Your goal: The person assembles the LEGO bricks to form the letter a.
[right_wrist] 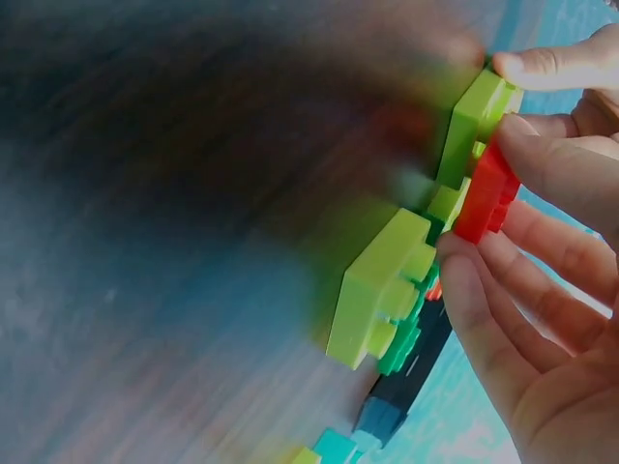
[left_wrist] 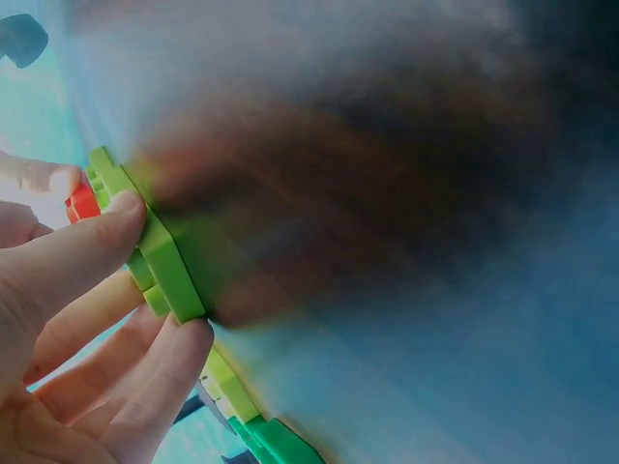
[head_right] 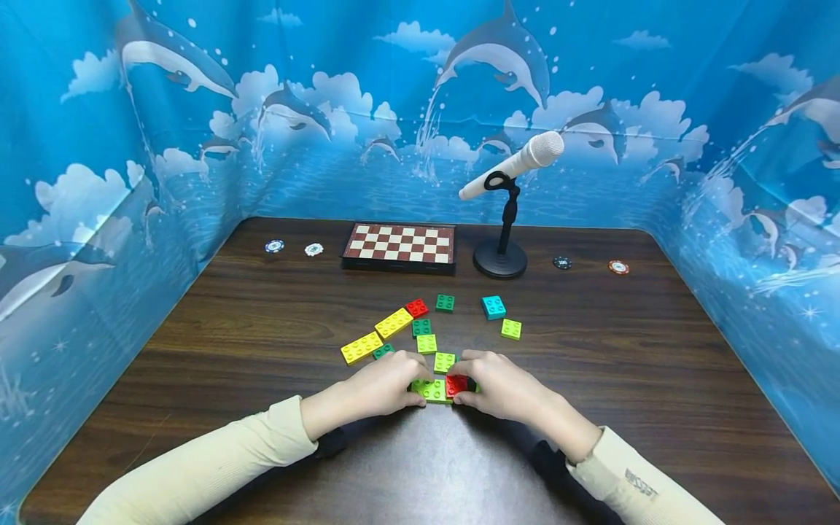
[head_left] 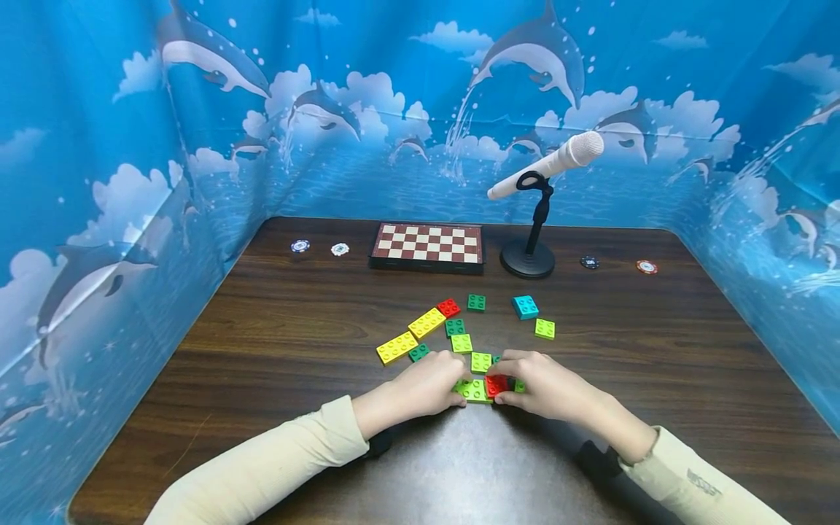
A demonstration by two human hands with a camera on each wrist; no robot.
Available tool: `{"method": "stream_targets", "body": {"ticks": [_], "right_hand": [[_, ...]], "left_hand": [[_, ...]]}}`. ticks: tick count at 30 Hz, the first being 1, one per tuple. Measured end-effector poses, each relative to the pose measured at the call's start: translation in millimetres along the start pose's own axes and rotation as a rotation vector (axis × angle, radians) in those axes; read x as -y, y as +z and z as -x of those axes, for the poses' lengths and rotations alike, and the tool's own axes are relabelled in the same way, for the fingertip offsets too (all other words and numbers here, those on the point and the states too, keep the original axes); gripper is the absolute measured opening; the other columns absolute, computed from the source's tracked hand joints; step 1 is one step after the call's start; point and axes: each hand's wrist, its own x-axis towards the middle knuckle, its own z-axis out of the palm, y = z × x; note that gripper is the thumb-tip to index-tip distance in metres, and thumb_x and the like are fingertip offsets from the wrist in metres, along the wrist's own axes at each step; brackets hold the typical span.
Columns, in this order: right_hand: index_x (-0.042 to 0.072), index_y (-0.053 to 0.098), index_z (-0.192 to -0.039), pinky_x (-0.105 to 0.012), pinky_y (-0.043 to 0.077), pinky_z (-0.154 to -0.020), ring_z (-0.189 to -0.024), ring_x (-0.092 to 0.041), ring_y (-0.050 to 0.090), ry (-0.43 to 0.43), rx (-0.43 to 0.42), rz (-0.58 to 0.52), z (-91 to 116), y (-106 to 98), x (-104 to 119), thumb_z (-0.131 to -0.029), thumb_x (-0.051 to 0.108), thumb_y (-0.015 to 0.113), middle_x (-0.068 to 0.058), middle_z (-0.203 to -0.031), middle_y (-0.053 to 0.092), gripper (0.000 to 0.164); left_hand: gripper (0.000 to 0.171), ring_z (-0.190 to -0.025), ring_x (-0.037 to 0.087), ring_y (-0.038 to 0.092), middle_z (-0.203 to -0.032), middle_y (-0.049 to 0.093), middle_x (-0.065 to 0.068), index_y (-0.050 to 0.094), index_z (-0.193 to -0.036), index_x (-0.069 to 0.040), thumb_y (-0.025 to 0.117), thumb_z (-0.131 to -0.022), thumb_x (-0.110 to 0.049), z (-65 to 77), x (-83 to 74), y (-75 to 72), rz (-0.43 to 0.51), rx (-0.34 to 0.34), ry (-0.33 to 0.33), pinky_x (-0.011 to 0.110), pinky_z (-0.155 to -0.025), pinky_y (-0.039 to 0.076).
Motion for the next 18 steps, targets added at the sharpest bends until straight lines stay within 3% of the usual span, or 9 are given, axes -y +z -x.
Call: {"method": "stream_targets", "body": {"ticks": [10, 18], "right_hand": [[0.010, 0.068, -0.100, -0.020, 0.046, -0.063, -0.073, -0.006, 0.054, 0.028, 0.030, 0.060, -5, -3, 9, -0.074, 0.022, 0.074, 0.005, -0.088, 0.058, 0.029], [0.011, 0.069, -0.088, -0.022, 0.044, -0.058, -0.065, -0.005, 0.048, 0.001, 0.054, 0.181, -13, -4, 20, -0.071, 0.017, 0.076, 0.005, -0.076, 0.056, 0.019]], "left_hand": [[0.022, -0.072, 0.004, 0.056, -0.080, 0.064, -0.005, 0.072, -0.090, -0.012, 0.077, -0.072, -0.024, -3.8, 4.5, 2.7, 0.086, -0.027, -0.008, 0.018, -0.058, 0.043], [0.019, -0.064, 0.000, 0.053, -0.077, 0.065, -0.008, 0.073, -0.087, -0.013, 0.076, -0.072, -0.025, -5.3, 6.1, 2.7, 0.099, -0.009, -0.022, 0.018, -0.054, 0.040]]}}
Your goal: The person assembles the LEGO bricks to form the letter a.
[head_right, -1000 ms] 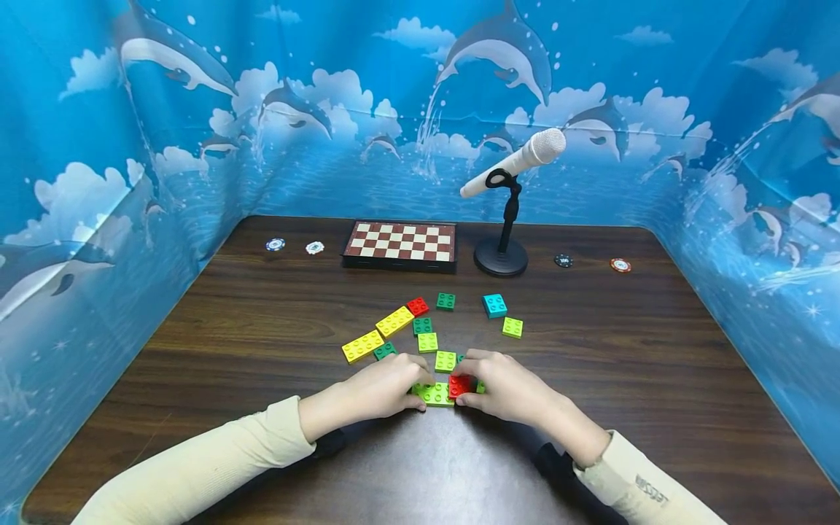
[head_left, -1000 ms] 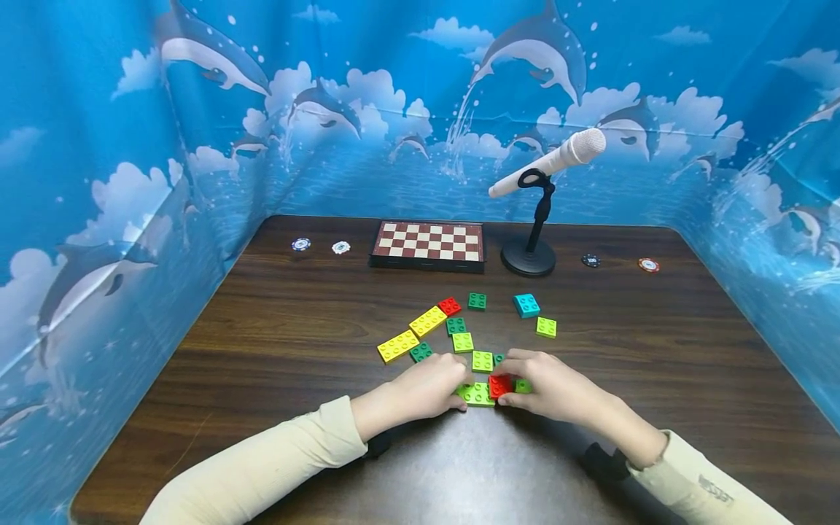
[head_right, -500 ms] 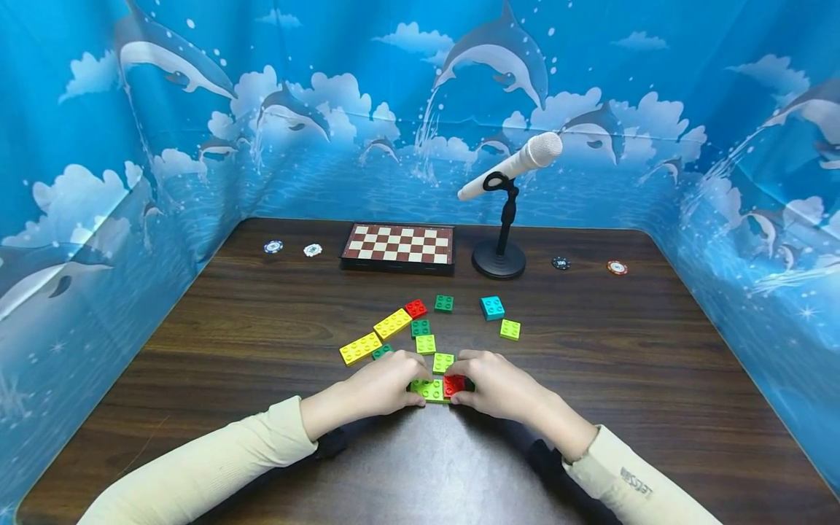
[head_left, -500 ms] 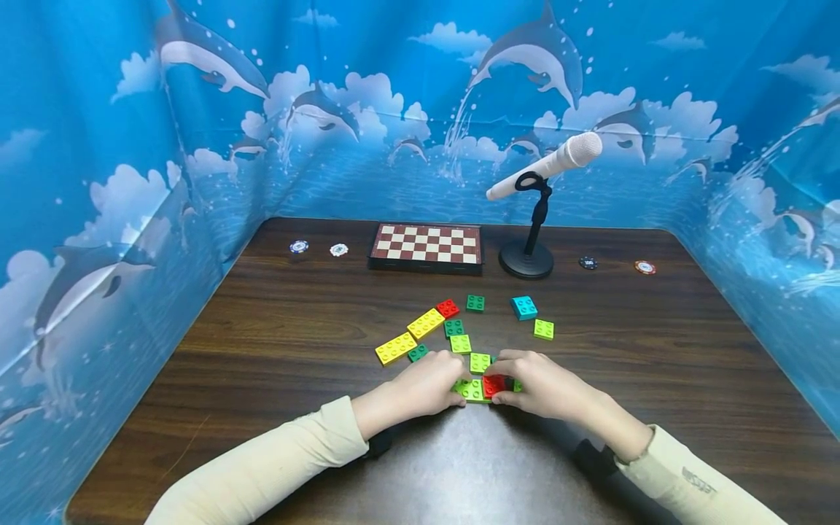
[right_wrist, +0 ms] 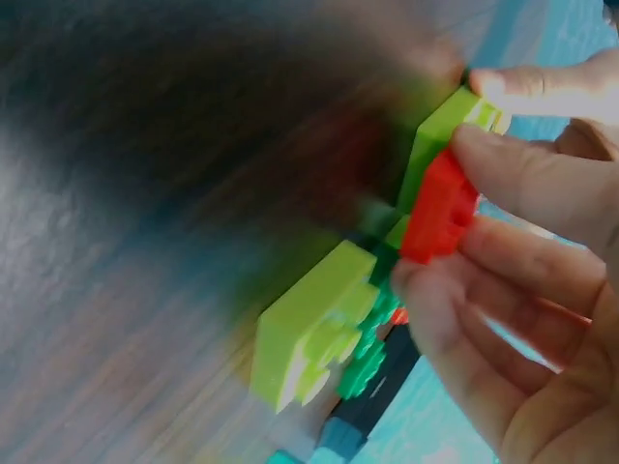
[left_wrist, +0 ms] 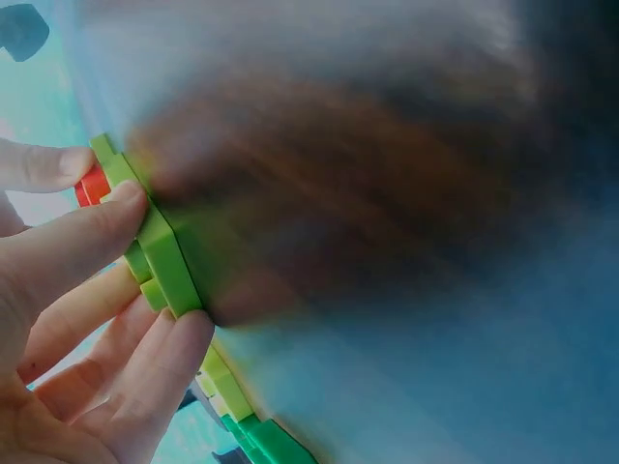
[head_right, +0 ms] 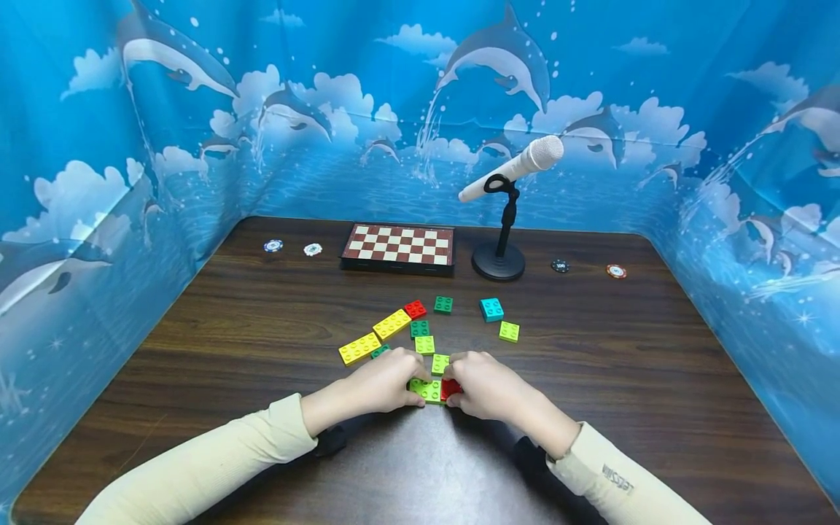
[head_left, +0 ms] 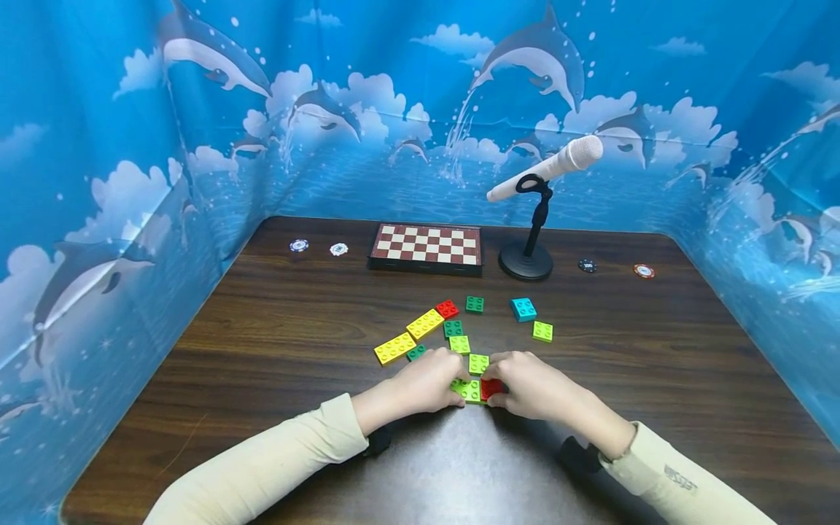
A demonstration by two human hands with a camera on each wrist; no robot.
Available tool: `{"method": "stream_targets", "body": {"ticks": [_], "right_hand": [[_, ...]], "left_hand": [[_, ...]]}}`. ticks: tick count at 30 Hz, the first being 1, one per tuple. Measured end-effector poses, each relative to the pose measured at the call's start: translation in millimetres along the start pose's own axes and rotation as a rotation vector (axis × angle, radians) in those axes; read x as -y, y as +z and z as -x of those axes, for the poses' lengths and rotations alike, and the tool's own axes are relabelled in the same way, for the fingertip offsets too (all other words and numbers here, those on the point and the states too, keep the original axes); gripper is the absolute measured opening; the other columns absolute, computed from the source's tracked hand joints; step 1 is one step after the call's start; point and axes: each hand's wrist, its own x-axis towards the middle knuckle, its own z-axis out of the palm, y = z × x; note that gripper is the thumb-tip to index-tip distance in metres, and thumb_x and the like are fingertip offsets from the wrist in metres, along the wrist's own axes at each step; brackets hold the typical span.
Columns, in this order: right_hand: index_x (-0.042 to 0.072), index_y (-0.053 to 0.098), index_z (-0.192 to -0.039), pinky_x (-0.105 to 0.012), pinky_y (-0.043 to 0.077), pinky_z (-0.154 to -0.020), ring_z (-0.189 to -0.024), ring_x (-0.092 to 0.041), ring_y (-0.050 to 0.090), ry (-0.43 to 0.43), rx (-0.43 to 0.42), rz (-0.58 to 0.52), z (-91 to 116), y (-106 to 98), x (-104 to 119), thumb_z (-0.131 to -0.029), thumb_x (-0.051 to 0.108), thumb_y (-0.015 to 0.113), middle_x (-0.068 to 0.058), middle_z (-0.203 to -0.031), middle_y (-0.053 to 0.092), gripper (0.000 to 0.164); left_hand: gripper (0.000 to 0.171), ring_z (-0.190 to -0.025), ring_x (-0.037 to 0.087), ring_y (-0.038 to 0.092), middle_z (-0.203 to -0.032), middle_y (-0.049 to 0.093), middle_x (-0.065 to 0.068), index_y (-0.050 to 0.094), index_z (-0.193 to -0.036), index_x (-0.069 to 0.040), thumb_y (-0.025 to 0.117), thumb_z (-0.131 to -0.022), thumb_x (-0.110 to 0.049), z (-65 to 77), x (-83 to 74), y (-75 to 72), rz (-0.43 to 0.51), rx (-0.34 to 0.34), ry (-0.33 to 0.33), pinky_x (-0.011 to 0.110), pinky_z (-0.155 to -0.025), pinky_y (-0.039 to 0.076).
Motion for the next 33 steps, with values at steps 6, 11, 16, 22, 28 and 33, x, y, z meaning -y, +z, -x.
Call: {"method": "stream_targets", "body": {"ticks": [6, 11, 16, 22, 28, 33], "right_hand": [[0.011, 0.069, -0.085, -0.021, 0.043, -0.055, -0.063, -0.005, 0.046, -0.023, 0.005, 0.018, -5, 0, -1, -0.071, 0.019, 0.075, 0.006, -0.074, 0.055, 0.017], [0.013, 0.068, -0.088, -0.021, 0.041, -0.056, -0.063, -0.007, 0.047, 0.032, -0.004, -0.086, -6, 1, -12, -0.071, 0.019, 0.076, 0.007, -0.076, 0.053, 0.020], [0.009, 0.065, -0.094, -0.019, 0.042, -0.056, -0.064, -0.009, 0.049, 0.081, 0.015, -0.136, -3, 5, -17, -0.071, 0.019, 0.076, 0.006, -0.080, 0.054, 0.027], [0.008, 0.062, -0.093, -0.019, 0.041, -0.054, -0.061, -0.004, 0.045, 0.079, -0.018, -0.121, -2, 7, -22, -0.071, 0.019, 0.076, 0.005, -0.078, 0.055, 0.029], [0.008, 0.063, -0.093, -0.019, 0.041, -0.055, -0.063, -0.003, 0.045, 0.058, -0.023, -0.133, 3, 9, -25, -0.073, 0.022, 0.076, 0.006, -0.077, 0.053, 0.027], [0.009, 0.064, -0.093, -0.019, 0.041, -0.055, -0.063, -0.003, 0.046, 0.036, -0.029, -0.134, 4, 10, -26, -0.074, 0.023, 0.074, 0.006, -0.077, 0.054, 0.026]], "left_hand": [[0.018, -0.060, -0.001, 0.052, -0.077, 0.066, -0.008, 0.073, -0.085, -0.013, 0.077, -0.071, -0.024, -0.3, 0.1, -4.9, -0.013, 0.011, -0.011, 0.017, -0.052, 0.040], [0.017, -0.059, 0.001, 0.050, -0.073, 0.065, -0.008, 0.072, -0.082, -0.012, 0.078, -0.071, -0.024, -5.2, -0.7, -7.8, -0.033, 0.005, -0.013, 0.020, -0.053, 0.040], [0.023, -0.062, 0.002, 0.050, -0.078, 0.064, -0.007, 0.071, -0.087, -0.012, 0.078, -0.070, -0.026, -8.4, -2.3, -5.0, -0.018, 0.008, -0.044, 0.020, -0.056, 0.041], [0.023, -0.053, 0.005, 0.041, -0.067, 0.058, -0.009, 0.068, -0.083, -0.011, 0.078, -0.070, -0.028, -11.1, -2.1, -3.7, -0.031, 0.004, -0.059, 0.021, -0.049, 0.035], [0.030, -0.057, 0.006, 0.050, -0.067, 0.059, -0.006, 0.070, -0.091, -0.007, 0.073, -0.075, -0.032, -19.5, 2.8, -29.2, 0.052, -0.005, -0.090, 0.019, -0.053, 0.040], [0.032, -0.089, 0.016, 0.062, -0.100, 0.066, 0.005, 0.068, -0.104, -0.007, 0.068, -0.081, -0.028, -30.8, 10.9, -55.5, 0.095, -0.062, -0.195, 0.029, -0.074, 0.049]]}}
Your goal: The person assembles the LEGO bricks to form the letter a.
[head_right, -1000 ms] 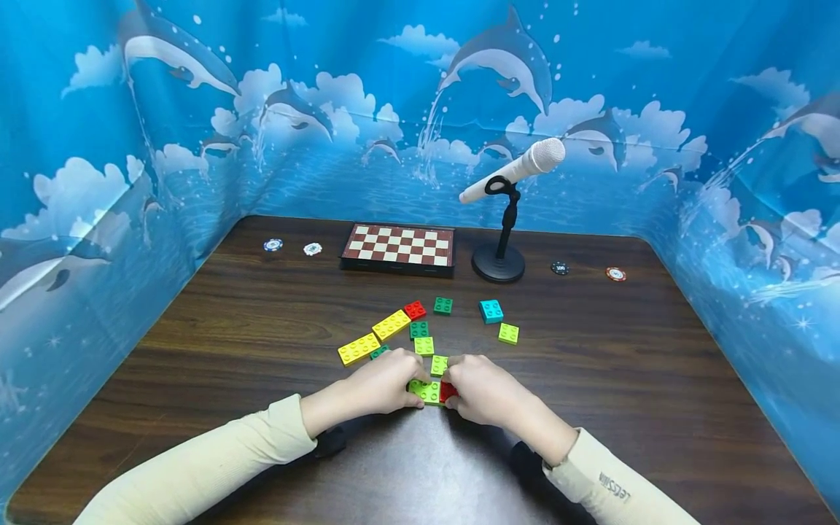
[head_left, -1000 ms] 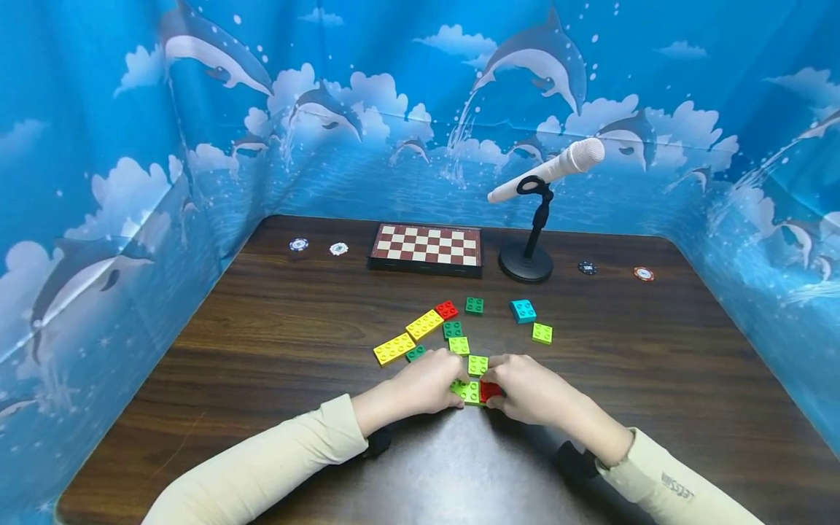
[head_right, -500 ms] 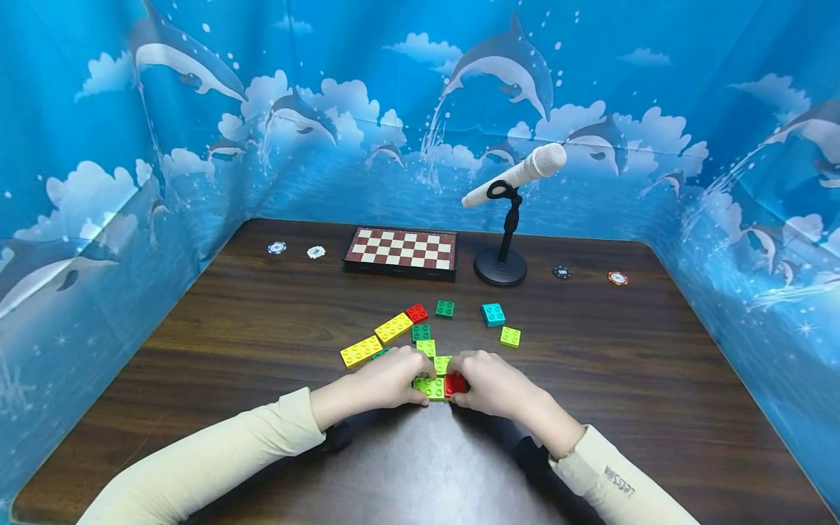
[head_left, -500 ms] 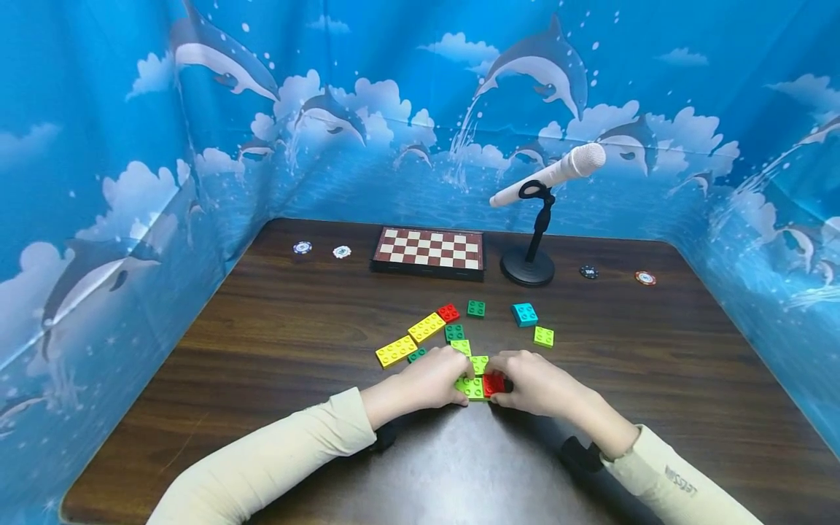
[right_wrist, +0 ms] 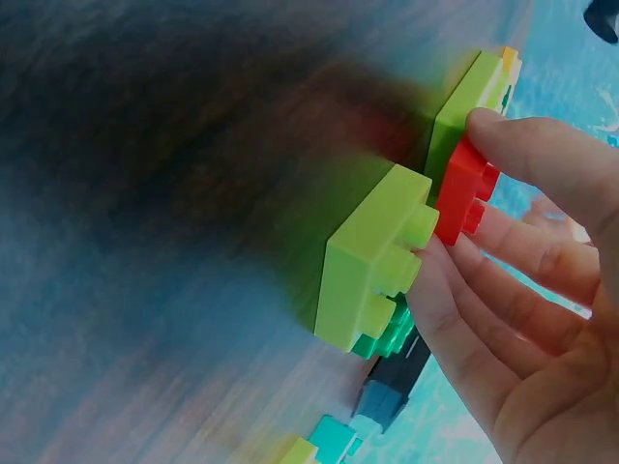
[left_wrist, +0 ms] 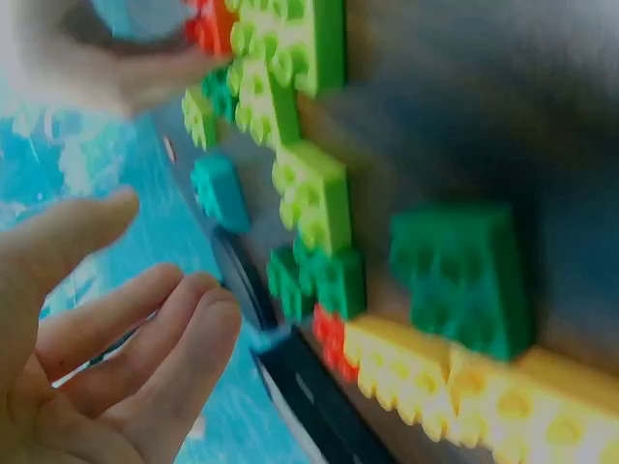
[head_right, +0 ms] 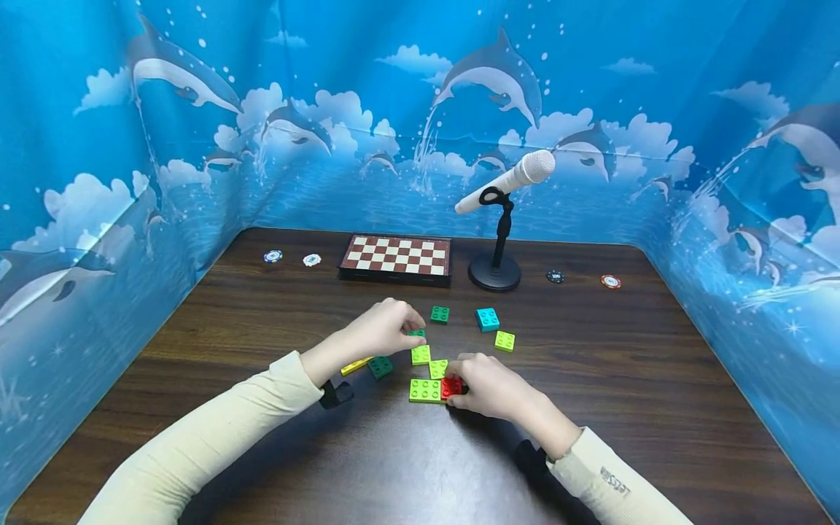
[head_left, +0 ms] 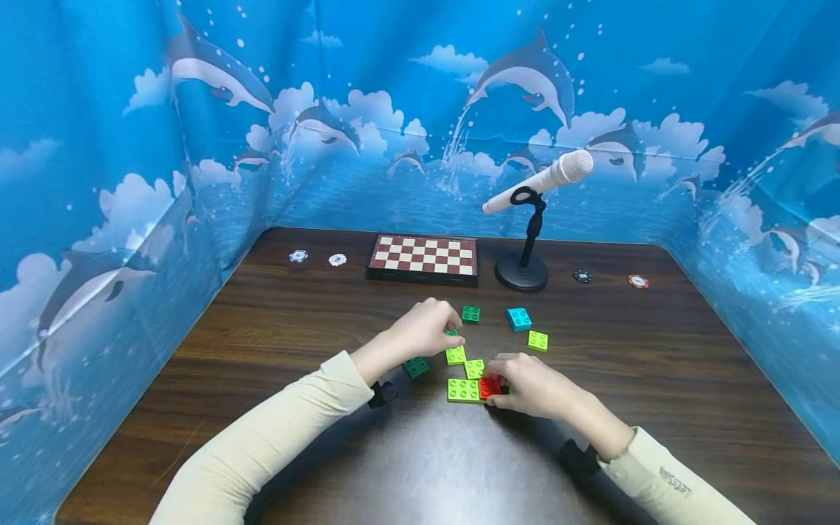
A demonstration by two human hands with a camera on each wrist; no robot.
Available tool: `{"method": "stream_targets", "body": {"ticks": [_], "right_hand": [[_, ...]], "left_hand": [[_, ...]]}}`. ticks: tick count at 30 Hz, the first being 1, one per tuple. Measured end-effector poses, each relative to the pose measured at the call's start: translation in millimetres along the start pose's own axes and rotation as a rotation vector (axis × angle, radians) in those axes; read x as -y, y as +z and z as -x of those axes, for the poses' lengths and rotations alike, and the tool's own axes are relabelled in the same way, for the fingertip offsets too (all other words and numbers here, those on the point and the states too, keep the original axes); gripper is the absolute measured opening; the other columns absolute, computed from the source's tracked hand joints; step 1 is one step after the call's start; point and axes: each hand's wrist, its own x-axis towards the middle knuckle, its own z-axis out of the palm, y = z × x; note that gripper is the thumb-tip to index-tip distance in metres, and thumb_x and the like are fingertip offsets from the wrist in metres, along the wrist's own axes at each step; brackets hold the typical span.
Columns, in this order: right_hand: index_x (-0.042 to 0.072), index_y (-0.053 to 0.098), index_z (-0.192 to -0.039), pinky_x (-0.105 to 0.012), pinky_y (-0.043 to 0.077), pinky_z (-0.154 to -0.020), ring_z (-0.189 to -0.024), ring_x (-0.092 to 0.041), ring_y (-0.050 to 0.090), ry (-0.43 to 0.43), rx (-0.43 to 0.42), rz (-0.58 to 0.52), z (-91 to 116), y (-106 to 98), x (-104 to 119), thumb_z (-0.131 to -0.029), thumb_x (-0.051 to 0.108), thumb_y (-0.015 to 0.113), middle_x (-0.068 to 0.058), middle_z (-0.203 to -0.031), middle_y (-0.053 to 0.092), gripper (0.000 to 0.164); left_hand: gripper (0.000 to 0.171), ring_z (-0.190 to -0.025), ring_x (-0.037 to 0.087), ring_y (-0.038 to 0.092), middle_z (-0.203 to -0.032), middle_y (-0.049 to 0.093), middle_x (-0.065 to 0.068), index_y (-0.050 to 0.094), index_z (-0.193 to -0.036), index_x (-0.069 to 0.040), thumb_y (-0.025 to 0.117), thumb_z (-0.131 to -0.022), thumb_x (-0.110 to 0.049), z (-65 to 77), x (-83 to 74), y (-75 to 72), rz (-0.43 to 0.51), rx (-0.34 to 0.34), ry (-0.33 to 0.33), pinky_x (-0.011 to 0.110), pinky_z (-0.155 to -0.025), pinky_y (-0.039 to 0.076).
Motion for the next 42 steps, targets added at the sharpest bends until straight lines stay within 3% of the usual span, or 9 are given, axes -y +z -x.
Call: {"method": "stream_targets", "body": {"ticks": [5, 8, 11, 18, 26, 30, 34, 38, 42], "right_hand": [[0.009, 0.064, -0.091, -0.018, 0.042, -0.055, -0.063, -0.005, 0.047, -0.010, 0.004, -0.012, -2, 1, 2, -0.073, 0.022, 0.075, 0.005, -0.077, 0.054, 0.024], [0.009, 0.064, -0.090, -0.018, 0.042, -0.055, -0.062, -0.005, 0.046, -0.010, -0.007, -0.001, -3, -1, 2, -0.072, 0.021, 0.076, 0.004, -0.076, 0.054, 0.025], [0.008, 0.064, -0.091, -0.018, 0.042, -0.055, -0.062, -0.005, 0.046, -0.004, -0.012, 0.003, -3, -2, 3, -0.072, 0.020, 0.076, 0.003, -0.077, 0.054, 0.026], [0.009, 0.064, -0.093, -0.017, 0.042, -0.055, -0.062, -0.005, 0.046, 0.018, -0.001, 0.005, 0, -2, 0, -0.072, 0.023, 0.076, 0.005, -0.078, 0.054, 0.028], [0.008, 0.064, -0.095, -0.018, 0.041, -0.053, -0.062, -0.008, 0.047, 0.015, 0.000, 0.008, 4, -5, -6, -0.073, 0.021, 0.075, 0.004, -0.078, 0.054, 0.028], [0.009, 0.064, -0.093, -0.018, 0.040, -0.054, -0.063, -0.009, 0.048, -0.001, 0.005, 0.013, 4, -4, -7, -0.074, 0.021, 0.074, 0.005, -0.078, 0.053, 0.025], [0.010, 0.064, -0.093, -0.018, 0.041, -0.054, -0.063, -0.009, 0.048, 0.001, 0.001, 0.020, 5, -3, -8, -0.074, 0.021, 0.074, 0.006, -0.078, 0.053, 0.024], [0.010, 0.064, -0.093, -0.018, 0.040, -0.053, -0.062, -0.007, 0.046, 0.000, -0.006, 0.026, 5, -3, -9, -0.073, 0.021, 0.075, 0.006, -0.077, 0.053, 0.026], [0.010, 0.064, -0.092, -0.018, 0.039, -0.053, -0.062, -0.005, 0.044, -0.004, -0.010, 0.043, 4, -4, -9, -0.073, 0.023, 0.075, 0.006, -0.076, 0.052, 0.026]], "left_hand": [[0.035, -0.073, 0.006, 0.059, -0.084, 0.068, -0.001, 0.071, -0.092, -0.007, 0.076, -0.071, -0.034, 5.6, -1.1, 20.0, -0.063, 0.100, 0.069, 0.021, -0.064, 0.046], [0.029, -0.053, 0.003, 0.042, -0.057, 0.054, -0.009, 0.069, -0.072, -0.009, 0.080, -0.066, -0.036, 9.4, -4.6, 34.2, -0.148, 0.137, 0.116, 0.018, -0.050, 0.036], [0.028, -0.050, 0.006, 0.033, -0.050, 0.041, -0.011, 0.064, -0.064, -0.011, 0.081, -0.065, -0.034, 11.2, -7.1, 42.5, -0.203, 0.128, 0.113, 0.019, -0.045, 0.030], [0.024, -0.054, 0.007, 0.042, -0.057, 0.053, -0.010, 0.070, -0.074, -0.012, 0.080, -0.066, -0.031, 10.2, -9.2, 49.6, -0.206, 0.119, 0.095, 0.019, -0.047, 0.037], [0.020, -0.047, 0.006, 0.031, -0.052, 0.048, -0.011, 0.071, -0.074, -0.011, 0.074, -0.074, -0.031, 3.3, -4.0, 46.6, -0.119, 0.080, 0.146, 0.020, -0.042, 0.026], [0.012, -0.060, 0.006, 0.048, -0.072, 0.063, -0.003, 0.072, -0.086, -0.006, 0.070, -0.077, -0.014, -5.0, 5.9, 36.3, -0.100, 0.014, 0.134, 0.020, -0.054, 0.040], [0.022, -0.077, 0.011, 0.054, -0.090, 0.064, 0.003, 0.069, -0.095, -0.005, 0.071, -0.075, -0.012, -14.7, 11.7, 32.5, -0.205, 0.009, 0.137, 0.025, -0.066, 0.044], [0.018, -0.068, 0.015, 0.048, -0.080, 0.057, 0.003, 0.067, -0.075, -0.008, 0.074, -0.073, -0.025, -20.0, 9.7, 36.3, -0.362, 0.012, 0.179, 0.027, -0.062, 0.041], [0.022, -0.070, 0.016, 0.051, -0.080, 0.055, 0.004, 0.061, -0.064, -0.011, 0.076, -0.072, -0.026, -20.8, 7.8, 37.3, -0.447, -0.025, 0.186, 0.028, -0.069, 0.044]]}}
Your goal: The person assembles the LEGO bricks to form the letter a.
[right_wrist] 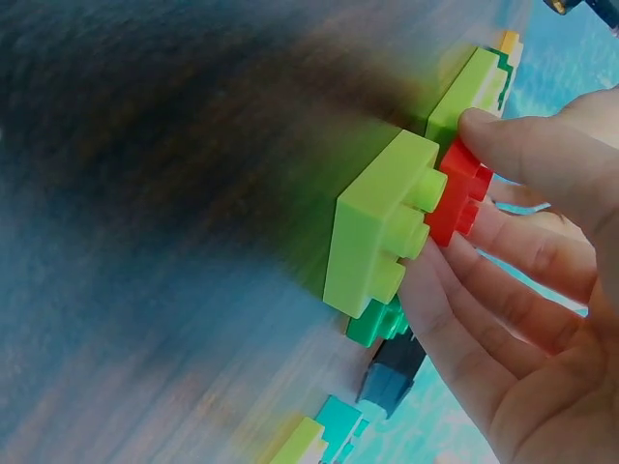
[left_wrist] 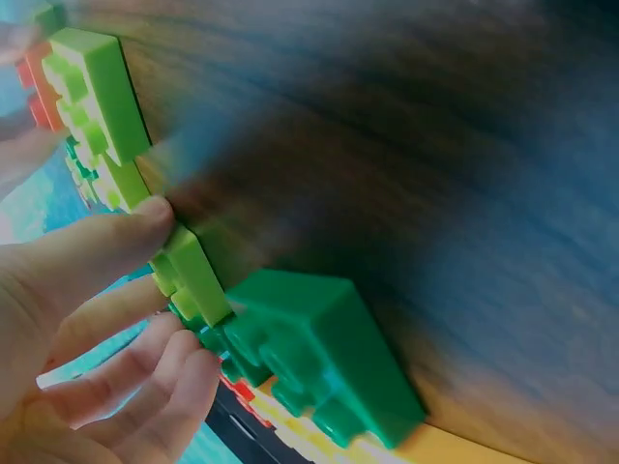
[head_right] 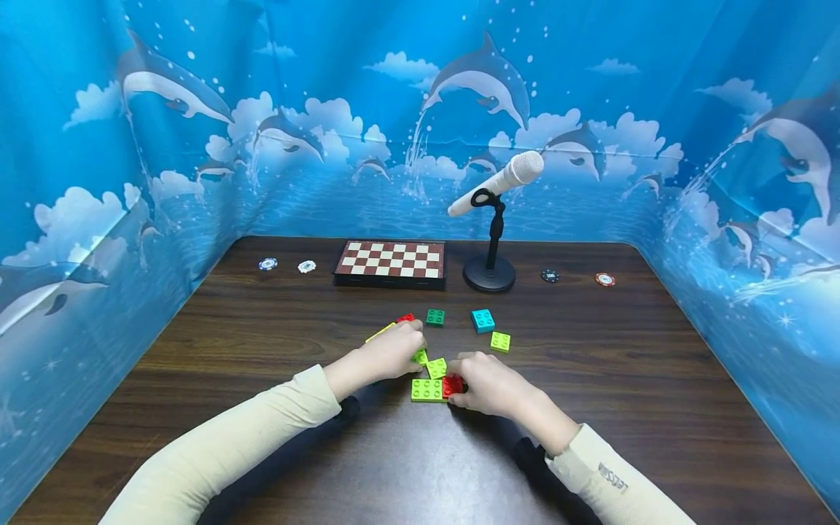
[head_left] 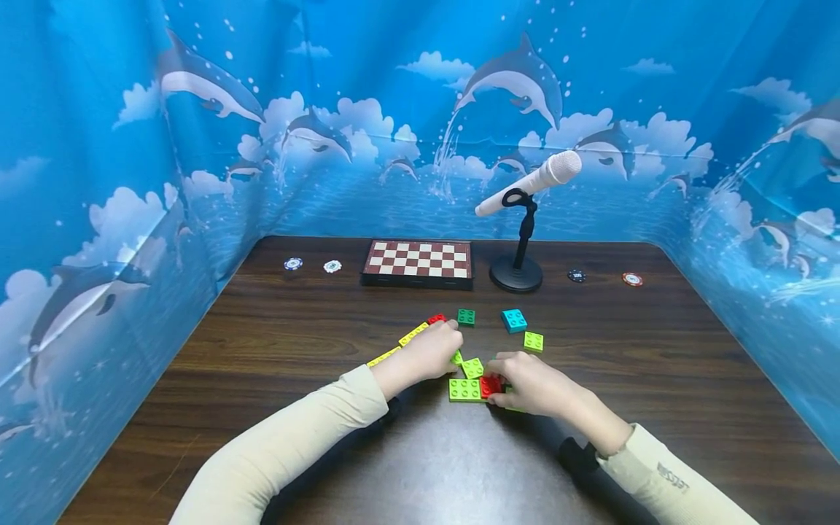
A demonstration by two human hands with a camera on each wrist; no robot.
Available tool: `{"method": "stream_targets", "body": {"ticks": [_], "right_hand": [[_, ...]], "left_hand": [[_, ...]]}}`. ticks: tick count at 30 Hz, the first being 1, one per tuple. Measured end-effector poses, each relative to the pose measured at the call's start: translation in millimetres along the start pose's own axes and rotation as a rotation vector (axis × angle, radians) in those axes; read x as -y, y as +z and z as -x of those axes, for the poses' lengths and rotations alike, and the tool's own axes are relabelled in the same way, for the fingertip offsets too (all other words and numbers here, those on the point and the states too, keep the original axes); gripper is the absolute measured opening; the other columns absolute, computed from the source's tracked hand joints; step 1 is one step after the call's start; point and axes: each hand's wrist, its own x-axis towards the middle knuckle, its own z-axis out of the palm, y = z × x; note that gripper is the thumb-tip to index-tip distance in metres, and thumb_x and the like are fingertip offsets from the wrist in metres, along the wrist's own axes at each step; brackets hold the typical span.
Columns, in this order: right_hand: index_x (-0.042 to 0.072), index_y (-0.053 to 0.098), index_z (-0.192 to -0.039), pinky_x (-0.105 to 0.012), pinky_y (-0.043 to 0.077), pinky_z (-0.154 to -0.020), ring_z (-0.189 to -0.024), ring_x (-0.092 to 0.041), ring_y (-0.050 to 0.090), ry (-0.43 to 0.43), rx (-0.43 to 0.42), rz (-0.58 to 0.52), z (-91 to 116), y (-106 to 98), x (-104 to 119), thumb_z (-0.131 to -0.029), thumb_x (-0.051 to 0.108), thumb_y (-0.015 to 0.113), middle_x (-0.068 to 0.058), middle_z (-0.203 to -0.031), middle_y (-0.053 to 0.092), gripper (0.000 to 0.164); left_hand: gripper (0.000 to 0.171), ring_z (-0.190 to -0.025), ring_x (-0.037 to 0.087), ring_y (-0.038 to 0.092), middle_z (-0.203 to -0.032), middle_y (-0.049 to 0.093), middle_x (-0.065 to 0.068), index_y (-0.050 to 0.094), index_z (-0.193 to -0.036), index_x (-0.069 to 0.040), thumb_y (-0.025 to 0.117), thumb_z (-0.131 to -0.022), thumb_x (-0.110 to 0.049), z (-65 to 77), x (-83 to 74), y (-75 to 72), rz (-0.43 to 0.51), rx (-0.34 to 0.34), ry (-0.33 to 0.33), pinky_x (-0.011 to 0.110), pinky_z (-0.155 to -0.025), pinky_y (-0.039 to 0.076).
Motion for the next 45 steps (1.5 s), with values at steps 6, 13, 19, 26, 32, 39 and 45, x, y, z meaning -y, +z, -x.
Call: {"method": "stream_targets", "body": {"ticks": [6, 13, 19, 26, 32, 39, 45], "right_hand": [[0.010, 0.063, -0.092, -0.019, 0.039, -0.052, -0.061, -0.005, 0.043, 0.008, 0.017, 0.002, -1, -1, 2, -0.074, 0.024, 0.074, 0.006, -0.075, 0.051, 0.025], [0.010, 0.063, -0.092, -0.019, 0.041, -0.054, -0.063, -0.005, 0.046, 0.019, 0.026, -0.022, -1, -1, 3, -0.074, 0.023, 0.074, 0.005, -0.075, 0.051, 0.025], [0.010, 0.063, -0.092, -0.019, 0.040, -0.053, -0.062, -0.005, 0.044, 0.013, 0.033, -0.014, -3, -1, 2, -0.075, 0.025, 0.073, 0.005, -0.075, 0.050, 0.025], [0.009, 0.064, -0.096, -0.019, 0.041, -0.054, -0.064, -0.005, 0.045, 0.037, 0.052, -0.027, -3, -2, 3, -0.074, 0.024, 0.074, 0.005, -0.076, 0.051, 0.028], [0.008, 0.065, -0.097, -0.020, 0.040, -0.054, -0.064, -0.006, 0.044, 0.042, 0.054, -0.031, -4, -3, 3, -0.074, 0.024, 0.074, 0.004, -0.076, 0.052, 0.029], [0.008, 0.065, -0.097, -0.019, 0.041, -0.054, -0.064, -0.006, 0.044, 0.034, 0.049, -0.035, -3, -3, 2, -0.075, 0.023, 0.074, 0.004, -0.077, 0.052, 0.029], [0.009, 0.065, -0.096, -0.019, 0.041, -0.055, -0.065, -0.006, 0.044, 0.029, 0.047, -0.042, -3, -4, 2, -0.075, 0.024, 0.074, 0.004, -0.077, 0.052, 0.027]], "left_hand": [[0.018, -0.069, 0.016, 0.046, -0.074, 0.048, 0.000, 0.058, -0.060, -0.012, 0.073, -0.069, -0.014, 6.0, 9.2, -0.2, 0.084, -0.020, -0.019, 0.028, -0.066, 0.039], [0.014, -0.063, 0.012, 0.040, -0.074, 0.053, -0.001, 0.062, -0.084, -0.005, 0.069, -0.074, -0.012, 14.4, 17.7, -0.1, 0.247, -0.031, -0.040, 0.024, -0.058, 0.034], [0.030, -0.067, 0.011, 0.046, -0.091, 0.060, 0.000, 0.062, -0.104, -0.006, 0.068, -0.077, -0.015, 26.3, 17.0, -2.7, 0.365, -0.004, -0.064, 0.024, -0.059, 0.038], [0.036, -0.072, 0.006, 0.055, -0.094, 0.065, -0.003, 0.066, -0.106, -0.006, 0.075, -0.074, -0.020, 37.2, 8.0, -4.4, 0.542, 0.078, 0.016, 0.020, -0.066, 0.045], [0.034, -0.069, 0.006, 0.055, -0.092, 0.066, -0.003, 0.069, -0.103, -0.007, 0.076, -0.072, -0.020, 38.1, 1.5, -2.5, 0.517, 0.094, 0.040, 0.017, -0.060, 0.043], [0.033, -0.066, 0.005, 0.049, -0.088, 0.065, -0.004, 0.070, -0.102, -0.009, 0.077, -0.072, -0.021, 35.2, -3.1, -3.0, 0.474, 0.103, 0.017, 0.018, -0.056, 0.040], [0.034, -0.070, 0.006, 0.052, -0.089, 0.064, -0.005, 0.070, -0.103, -0.010, 0.078, -0.071, -0.021, 37.3, -4.7, -4.1, 0.484, 0.108, -0.020, 0.018, -0.058, 0.043]]}}
